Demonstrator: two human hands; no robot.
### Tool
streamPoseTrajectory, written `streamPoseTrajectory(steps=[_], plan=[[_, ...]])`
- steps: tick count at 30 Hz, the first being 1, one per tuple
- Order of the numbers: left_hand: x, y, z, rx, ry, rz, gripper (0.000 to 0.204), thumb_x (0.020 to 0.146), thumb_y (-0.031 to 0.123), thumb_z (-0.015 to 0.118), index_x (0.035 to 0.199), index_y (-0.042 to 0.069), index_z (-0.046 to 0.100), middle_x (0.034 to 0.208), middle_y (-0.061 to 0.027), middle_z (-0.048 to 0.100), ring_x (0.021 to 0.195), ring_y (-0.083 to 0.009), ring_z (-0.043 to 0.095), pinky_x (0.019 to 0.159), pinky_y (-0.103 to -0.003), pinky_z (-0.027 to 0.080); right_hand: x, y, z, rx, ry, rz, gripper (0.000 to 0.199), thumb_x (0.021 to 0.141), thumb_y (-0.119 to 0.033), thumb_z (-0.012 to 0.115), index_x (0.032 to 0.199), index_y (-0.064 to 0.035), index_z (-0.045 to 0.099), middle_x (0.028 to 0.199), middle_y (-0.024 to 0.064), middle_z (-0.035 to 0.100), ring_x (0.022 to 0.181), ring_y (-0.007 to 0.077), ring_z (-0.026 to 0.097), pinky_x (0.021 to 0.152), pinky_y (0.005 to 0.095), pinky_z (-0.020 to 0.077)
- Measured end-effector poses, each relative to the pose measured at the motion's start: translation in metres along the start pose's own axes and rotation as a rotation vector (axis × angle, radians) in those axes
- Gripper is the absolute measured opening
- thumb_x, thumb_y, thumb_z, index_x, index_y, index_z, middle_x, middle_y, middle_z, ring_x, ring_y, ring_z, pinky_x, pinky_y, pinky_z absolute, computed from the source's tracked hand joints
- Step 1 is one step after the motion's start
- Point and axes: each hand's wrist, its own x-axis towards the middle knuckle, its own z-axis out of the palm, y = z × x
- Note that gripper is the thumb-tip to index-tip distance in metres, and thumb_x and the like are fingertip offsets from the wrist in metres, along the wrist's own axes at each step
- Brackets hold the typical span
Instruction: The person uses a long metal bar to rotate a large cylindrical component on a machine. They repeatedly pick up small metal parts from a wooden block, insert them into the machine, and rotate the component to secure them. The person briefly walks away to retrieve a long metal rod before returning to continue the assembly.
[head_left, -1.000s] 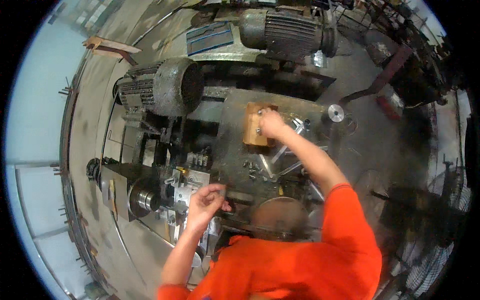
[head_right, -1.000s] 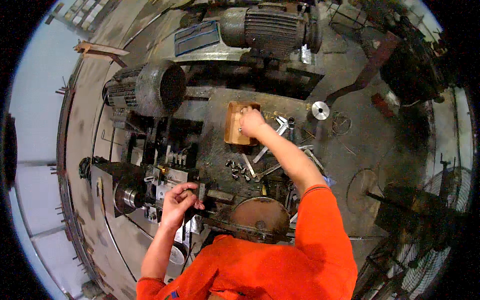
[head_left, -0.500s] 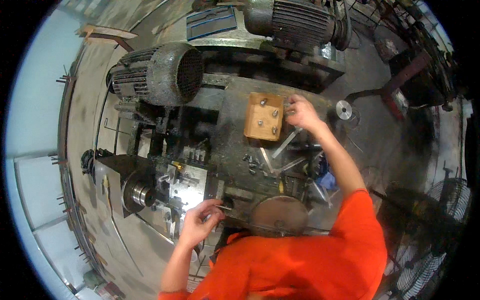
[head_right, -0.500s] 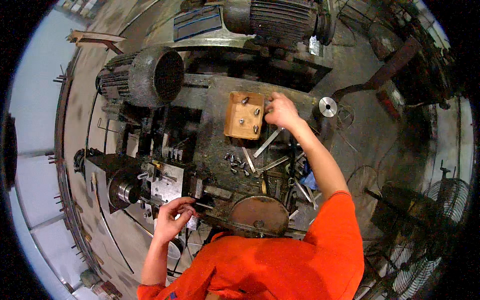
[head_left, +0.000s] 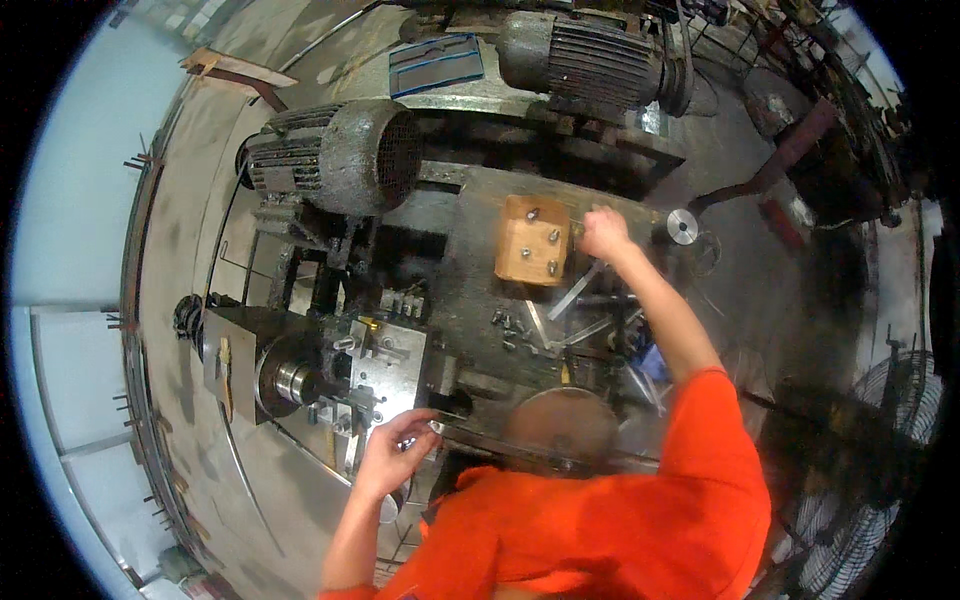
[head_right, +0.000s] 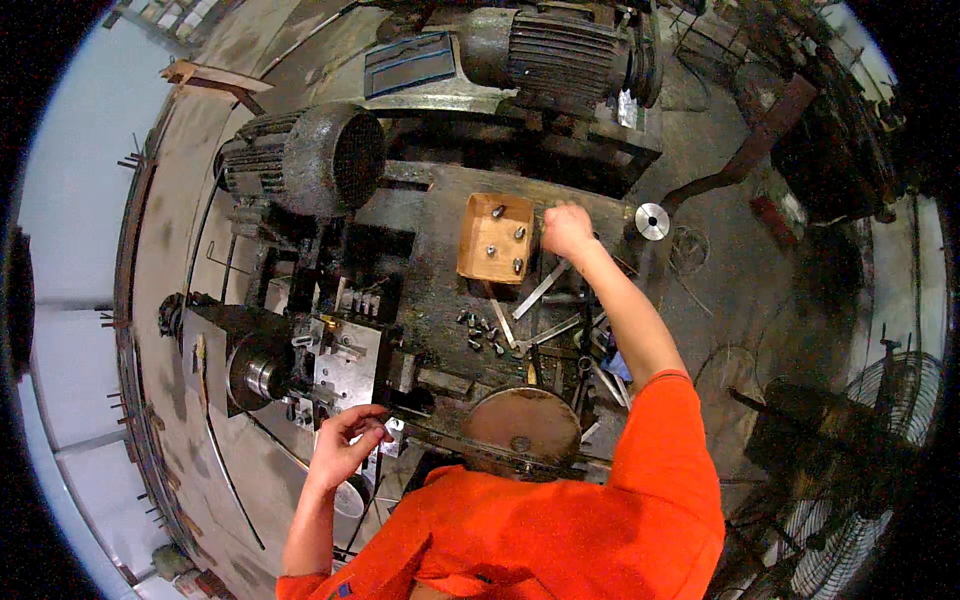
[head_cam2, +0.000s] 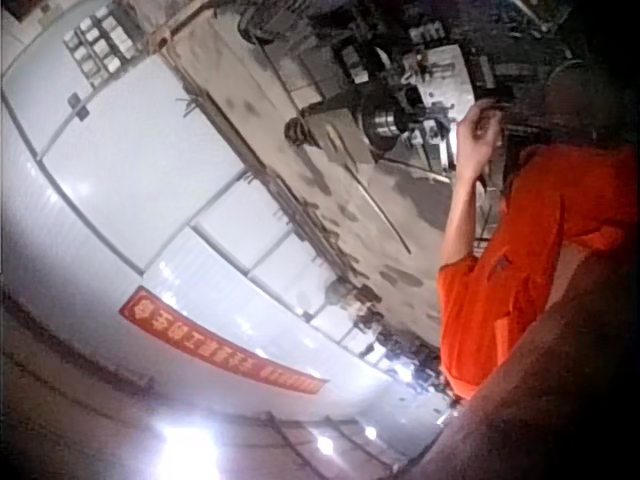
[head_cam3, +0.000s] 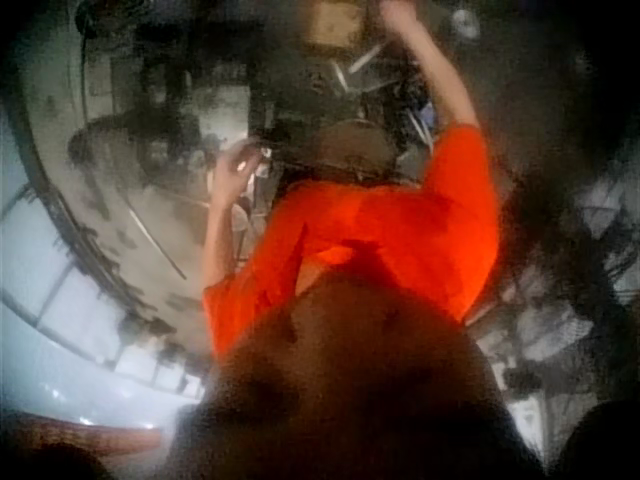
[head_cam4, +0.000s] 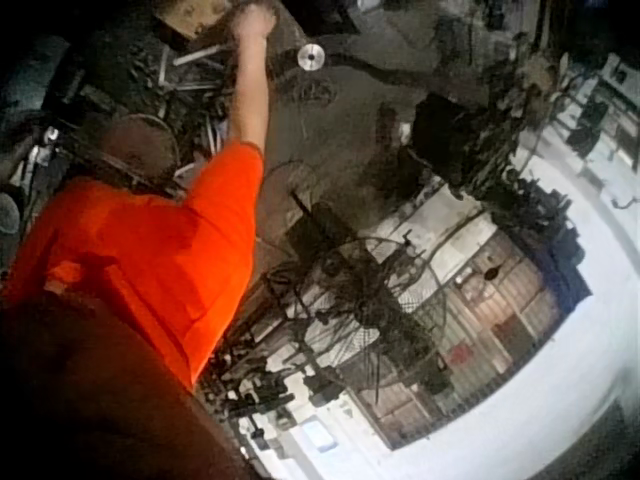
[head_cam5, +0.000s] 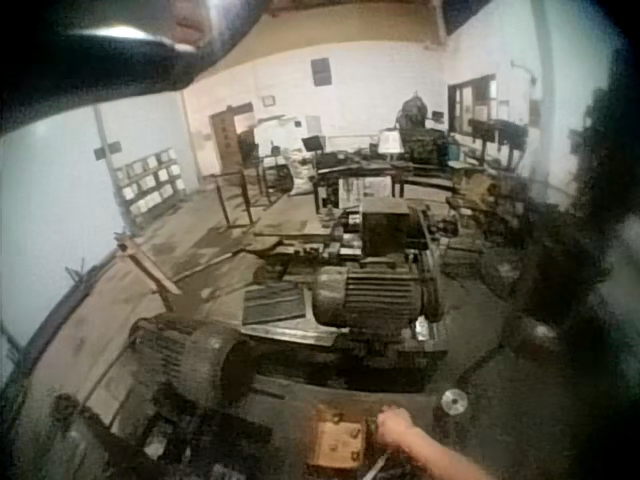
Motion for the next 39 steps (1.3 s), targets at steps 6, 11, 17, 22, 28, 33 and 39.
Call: streamPoseTrajectory(steps=[6,11,17,22,28,33,39], plan=[[-0.008,-0.014,-0.003,-0.089,0.028,-0.057,0.027,0.081,0.003,0.056,0.107,-0.003,0.053,0.079,-0.0058,0.063,0.076,-0.0099,0.058,0.068,-0.023,0.045,0.018,-0.064,0.01,-0.29,-0.226,-0.255,0.03,0.061,-0.027,0.063,0.082,-0.006,0.066,0.089,0.013,0.062,0.085,0.0277,0.06,0.072,0.0383,0.0479],[-0.016,-0.017,-0.007,-0.086,0.02,-0.003,0.027,0.081,0.003,0.057,0.107,-0.003,0.053,0.08,-0.0057,0.063,0.078,-0.01,0.058,0.07,-0.024,0.045,0.032,-0.078,0.01,-0.424,-0.488,-0.279,0.033,0.062,-0.027,0.066,0.088,-0.0069,0.066,0.094,0.0115,0.063,0.087,0.0261,0.061,0.075,0.0358,0.0481],[-0.023,-0.034,-0.013,-0.124,0.1,-0.081,0.027,0.081,0.002,0.056,0.107,-0.003,0.053,0.079,-0.0067,0.063,0.076,-0.0113,0.059,0.069,-0.025,0.046,0.035,-0.072,0.022,-0.231,-0.347,-0.234,0.035,0.059,-0.025,0.069,0.086,-0.0036,0.066,0.098,0.0164,0.061,0.092,0.0289,0.058,0.079,0.0357,0.0468],[-0.022,-0.036,-0.013,-0.13,0.107,-0.085,0.027,0.081,0.002,0.055,0.107,-0.002,0.053,0.08,-0.0073,0.064,0.077,-0.0123,0.06,0.07,-0.025,0.046,0.035,-0.077,0.015,-0.165,-0.211,-0.281,0.04,0.057,-0.023,0.069,0.089,0.0001,0.063,0.111,0.019,0.053,0.1,0.0308,0.053,0.084,0.0362,0.0446],[-0.025,-0.035,-0.013,-0.136,0.106,-0.083,0.026,0.082,0.003,0.055,0.108,-0.002,0.054,0.08,-0.007,0.063,0.077,-0.0117,0.059,0.07,-0.024,0.045,0.071,-0.036,0.106,0.09,-0.123,-0.501,0.034,0.056,-0.018,0.063,0.084,0.0014,0.063,0.112,0.0222,0.05,0.1,0.0326,0.053,0.082,0.0368,0.0453],[-0.025,-0.043,-0.015,-0.139,0.135,-0.121,0.026,0.08,0.002,0.055,0.106,-0.002,0.055,0.08,-0.0072,0.064,0.076,-0.0117,0.06,0.07,-0.025,0.046,0.068,-0.014,0.126,0.33,-0.154,-0.524,0.028,0.057,-0.018,0.06,0.077,0.0019,0.062,0.088,0.0206,0.059,0.088,0.0334,0.057,0.075,0.0362,0.0473],[-0.036,-0.049,-0.019,-0.188,0.168,-0.086,0.026,0.081,0.0,0.053,0.107,-0.003,0.053,0.08,-0.0087,0.063,0.075,-0.0131,0.059,0.067,-0.023,0.044,0.019,0.002,0.0,0.465,0.083,-0.116,0.028,0.058,-0.024,0.063,0.077,-0.0039,0.066,0.083,0.0173,0.061,0.082,0.0328,0.059,0.071,0.0366,0.0484]])
